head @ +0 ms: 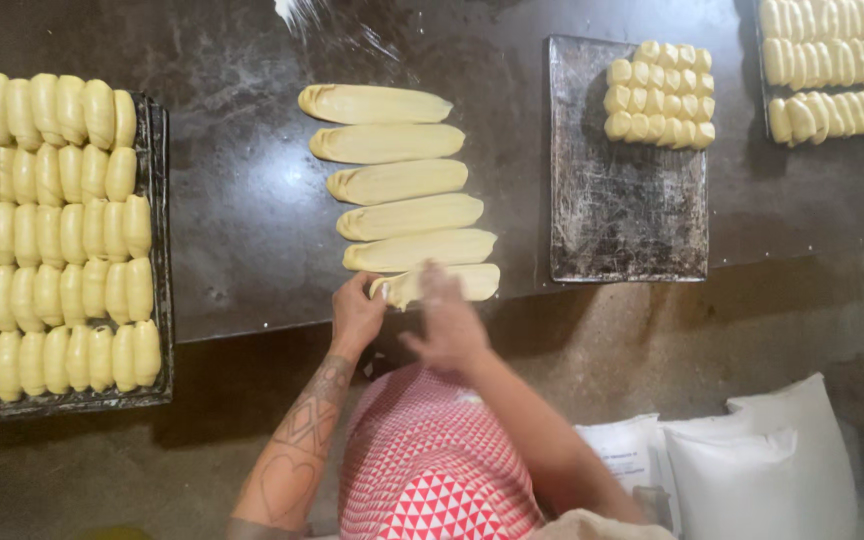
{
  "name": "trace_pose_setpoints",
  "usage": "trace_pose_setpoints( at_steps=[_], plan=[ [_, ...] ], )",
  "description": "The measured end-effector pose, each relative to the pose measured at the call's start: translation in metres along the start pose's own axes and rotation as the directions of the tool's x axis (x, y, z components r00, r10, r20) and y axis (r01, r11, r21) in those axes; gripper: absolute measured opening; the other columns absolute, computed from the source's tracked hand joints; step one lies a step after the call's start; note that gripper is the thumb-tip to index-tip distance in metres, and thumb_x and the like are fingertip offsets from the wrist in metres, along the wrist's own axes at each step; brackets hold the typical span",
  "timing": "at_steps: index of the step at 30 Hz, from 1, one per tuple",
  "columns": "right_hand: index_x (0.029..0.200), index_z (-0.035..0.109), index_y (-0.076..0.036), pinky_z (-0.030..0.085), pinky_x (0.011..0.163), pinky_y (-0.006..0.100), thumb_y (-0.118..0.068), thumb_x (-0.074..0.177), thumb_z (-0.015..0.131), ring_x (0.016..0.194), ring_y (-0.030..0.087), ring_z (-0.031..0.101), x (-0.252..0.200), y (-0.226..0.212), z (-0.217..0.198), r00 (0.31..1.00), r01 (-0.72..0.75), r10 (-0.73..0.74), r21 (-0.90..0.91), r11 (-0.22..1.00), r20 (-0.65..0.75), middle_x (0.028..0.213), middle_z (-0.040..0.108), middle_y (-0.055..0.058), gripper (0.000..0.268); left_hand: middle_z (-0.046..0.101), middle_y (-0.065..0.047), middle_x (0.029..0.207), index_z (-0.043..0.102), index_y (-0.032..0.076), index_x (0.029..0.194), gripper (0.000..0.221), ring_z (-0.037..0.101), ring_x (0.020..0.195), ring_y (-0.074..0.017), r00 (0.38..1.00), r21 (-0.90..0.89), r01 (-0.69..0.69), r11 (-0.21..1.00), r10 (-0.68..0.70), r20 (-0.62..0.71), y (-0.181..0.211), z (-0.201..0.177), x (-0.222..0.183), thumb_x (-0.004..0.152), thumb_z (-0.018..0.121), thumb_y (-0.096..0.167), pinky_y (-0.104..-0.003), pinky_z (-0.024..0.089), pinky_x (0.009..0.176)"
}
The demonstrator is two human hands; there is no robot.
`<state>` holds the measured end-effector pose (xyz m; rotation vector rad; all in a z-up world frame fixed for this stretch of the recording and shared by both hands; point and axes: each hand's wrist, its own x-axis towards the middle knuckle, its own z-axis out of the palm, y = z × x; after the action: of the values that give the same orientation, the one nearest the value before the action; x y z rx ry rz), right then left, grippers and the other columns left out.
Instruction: The person spreads a dark paste onto oval pieces of dough and then rolls them into cylindrical shapes by hand, placing the finished rolls onto a baking tray.
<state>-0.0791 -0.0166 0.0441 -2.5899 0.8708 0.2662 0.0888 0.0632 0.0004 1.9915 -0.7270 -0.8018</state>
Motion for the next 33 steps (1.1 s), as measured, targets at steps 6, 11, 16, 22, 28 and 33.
trace_pose_setpoints(
  at_steps=[6, 11, 16, 22, 28, 33],
  plan=[
    [0.155, 0.01, 0.015, 0.009, 0.124, 0.051, -0.057, 0.078, 0.073, 0.153, 0.046, 0.009, -0.027, 0.032, -0.015, 0.987, -0.142, 0.143, 0.019, 0.99, -0.077, 0.164, 0.008, 0.033, 0.123, 0.074, -0.016, 0.09, 0.073, 0.005, 0.107, 0.027, 0.072, 0.083, -0.0308, 1.0, 0.023, 0.016, 1.0, -0.016, -0.014, 0.001, -0.006, -0.008, 0.085, 0.074, 0.021, -0.04, 0.055, 0.078],
    [0.157, 0.011, 0.01, 0.006, 0.129, 0.048, -0.06, 0.081, 0.068, 0.158, 0.041, 0.005, 0.016, -0.057, 0.01, 0.99, 0.013, -0.001, -0.089, 0.996, 0.14, 0.168, 0.007, 0.031, 0.118, 0.062, -0.018, 0.098, 0.069, 0.004, 0.1, 0.024, 0.062, 0.094, -0.037, 0.895, 0.382, -0.305, 0.873, 0.4, -0.199, -0.006, -0.008, -0.01, 0.079, 0.076, 0.012, -0.045, 0.051, 0.081],
    [0.157, 0.011, 0.011, 0.003, 0.125, 0.05, -0.055, 0.09, 0.061, 0.156, 0.039, 0.005, -0.02, 0.042, 0.004, 0.999, -0.008, 0.004, -0.073, 0.997, -0.045, 0.168, 0.007, 0.029, 0.106, 0.063, -0.01, 0.097, 0.071, 0.007, 0.096, 0.009, 0.063, 0.095, -0.0329, 0.911, 0.153, -0.357, 0.922, 0.379, -0.162, -0.015, -0.011, -0.006, 0.087, 0.071, 0.006, -0.043, 0.051, 0.082],
    [0.156, 0.011, 0.01, -0.001, 0.126, 0.047, -0.054, 0.087, 0.058, 0.157, 0.038, 0.003, -0.048, 0.093, -0.005, 0.98, -0.199, 0.197, -0.125, 0.972, -0.031, 0.167, 0.007, 0.029, 0.105, 0.066, -0.013, 0.101, 0.074, 0.004, 0.107, 0.018, 0.062, 0.096, -0.0362, 0.846, 0.286, -0.468, 0.836, 0.518, -0.129, -0.013, -0.014, -0.012, 0.09, 0.07, 0.004, -0.045, 0.051, 0.084],
    [0.156, 0.017, 0.012, 0.007, 0.127, 0.048, -0.048, 0.095, 0.053, 0.157, 0.04, 0.01, -0.047, 0.075, 0.013, 0.988, -0.068, 0.057, -0.077, 0.995, -0.142, 0.166, 0.013, 0.03, 0.093, 0.071, -0.015, 0.107, 0.071, 0.005, 0.122, 0.026, 0.071, 0.09, -0.0313, 0.966, 0.035, -0.176, 0.984, 0.18, -0.186, -0.01, -0.03, -0.012, 0.098, 0.064, 0.01, -0.041, 0.057, 0.078],
    [0.149, 0.035, 0.011, 0.02, 0.123, 0.049, -0.038, 0.099, 0.055, 0.149, 0.04, 0.029, -0.041, 0.118, 0.001, 0.966, -0.171, 0.147, -0.101, 0.98, -0.212, 0.159, 0.032, 0.03, 0.073, 0.067, -0.019, 0.127, 0.068, 0.004, 0.129, 0.032, 0.06, 0.119, -0.0396, 0.858, 0.321, -0.225, 0.92, 0.343, -0.383, -0.031, -0.052, 0.053, 0.098, 0.065, 0.007, -0.049, 0.048, 0.105]
  ],
)
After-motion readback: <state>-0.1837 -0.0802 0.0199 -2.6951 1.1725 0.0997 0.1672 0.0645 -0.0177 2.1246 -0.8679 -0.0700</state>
